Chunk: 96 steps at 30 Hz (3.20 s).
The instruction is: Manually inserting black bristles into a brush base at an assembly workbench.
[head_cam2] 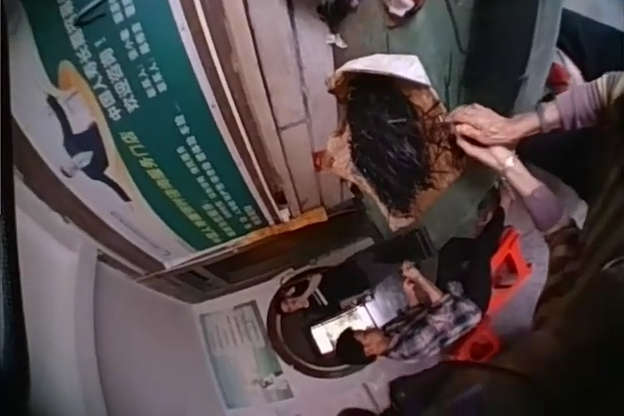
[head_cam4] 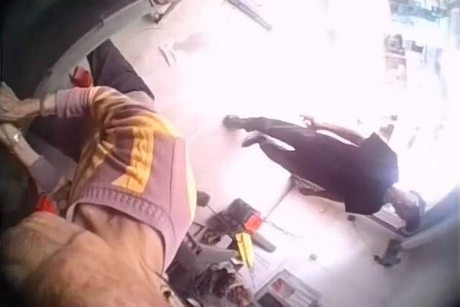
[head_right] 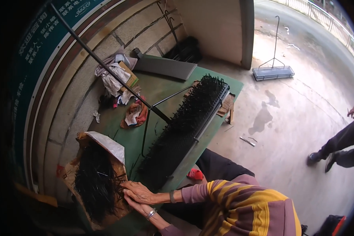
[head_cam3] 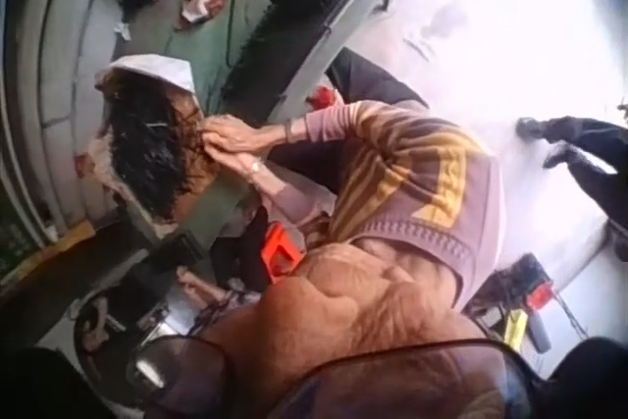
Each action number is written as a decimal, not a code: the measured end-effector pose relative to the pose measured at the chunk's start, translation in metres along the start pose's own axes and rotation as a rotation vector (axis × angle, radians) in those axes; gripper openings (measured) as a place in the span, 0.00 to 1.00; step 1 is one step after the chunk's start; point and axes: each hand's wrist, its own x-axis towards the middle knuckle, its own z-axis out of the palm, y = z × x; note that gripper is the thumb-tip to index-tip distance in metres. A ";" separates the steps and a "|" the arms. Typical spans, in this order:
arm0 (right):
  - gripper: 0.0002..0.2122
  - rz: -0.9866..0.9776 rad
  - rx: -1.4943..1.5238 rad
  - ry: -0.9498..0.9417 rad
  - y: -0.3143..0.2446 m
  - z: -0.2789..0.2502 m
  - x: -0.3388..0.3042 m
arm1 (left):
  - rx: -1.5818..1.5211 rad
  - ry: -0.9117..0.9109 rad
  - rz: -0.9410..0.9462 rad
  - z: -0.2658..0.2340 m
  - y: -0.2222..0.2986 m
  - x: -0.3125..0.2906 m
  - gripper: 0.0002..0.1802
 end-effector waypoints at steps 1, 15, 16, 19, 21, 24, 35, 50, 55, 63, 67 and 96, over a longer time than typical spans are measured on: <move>0.17 0.121 0.094 0.049 -0.002 -0.006 0.001 | 0.116 0.014 0.037 0.006 -0.006 -0.001 0.24; 0.22 0.126 0.027 -0.162 -0.024 -0.131 0.022 | 0.680 0.378 0.158 0.101 -0.101 -0.035 0.19; 0.22 0.129 -0.066 -0.222 -0.026 -0.144 0.025 | 0.698 0.276 0.026 0.090 -0.100 -0.037 0.16; 0.17 0.280 -0.036 -0.468 -0.011 -0.182 0.033 | 0.692 0.107 -0.187 0.075 -0.124 -0.035 0.11; 0.09 0.584 0.379 -0.395 -0.032 -0.205 0.028 | 0.708 0.138 -0.240 0.082 -0.142 -0.035 0.10; 0.06 0.628 0.494 -0.332 -0.029 -0.221 0.018 | 0.704 0.205 -0.192 0.089 -0.167 -0.038 0.09; 0.07 0.731 0.283 -0.285 -0.039 -0.234 -0.004 | 0.802 0.254 -0.088 0.098 -0.185 -0.055 0.10; 0.07 0.708 0.260 -0.285 -0.033 -0.254 -0.004 | 0.768 0.231 -0.204 0.094 -0.183 -0.059 0.15; 0.05 0.694 0.211 -0.261 -0.027 -0.259 -0.009 | 0.746 0.247 -0.283 0.096 -0.183 -0.061 0.14; 0.07 0.723 0.140 -0.370 -0.039 -0.260 -0.007 | 0.816 0.175 -0.337 0.090 -0.186 -0.060 0.12; 0.06 0.735 0.135 -0.394 -0.037 -0.265 -0.009 | 0.826 0.187 -0.361 0.089 -0.188 -0.062 0.11; 0.02 0.091 -0.152 -0.434 -0.023 -0.137 0.065 | 0.293 0.377 -0.035 0.045 -0.146 -0.072 0.16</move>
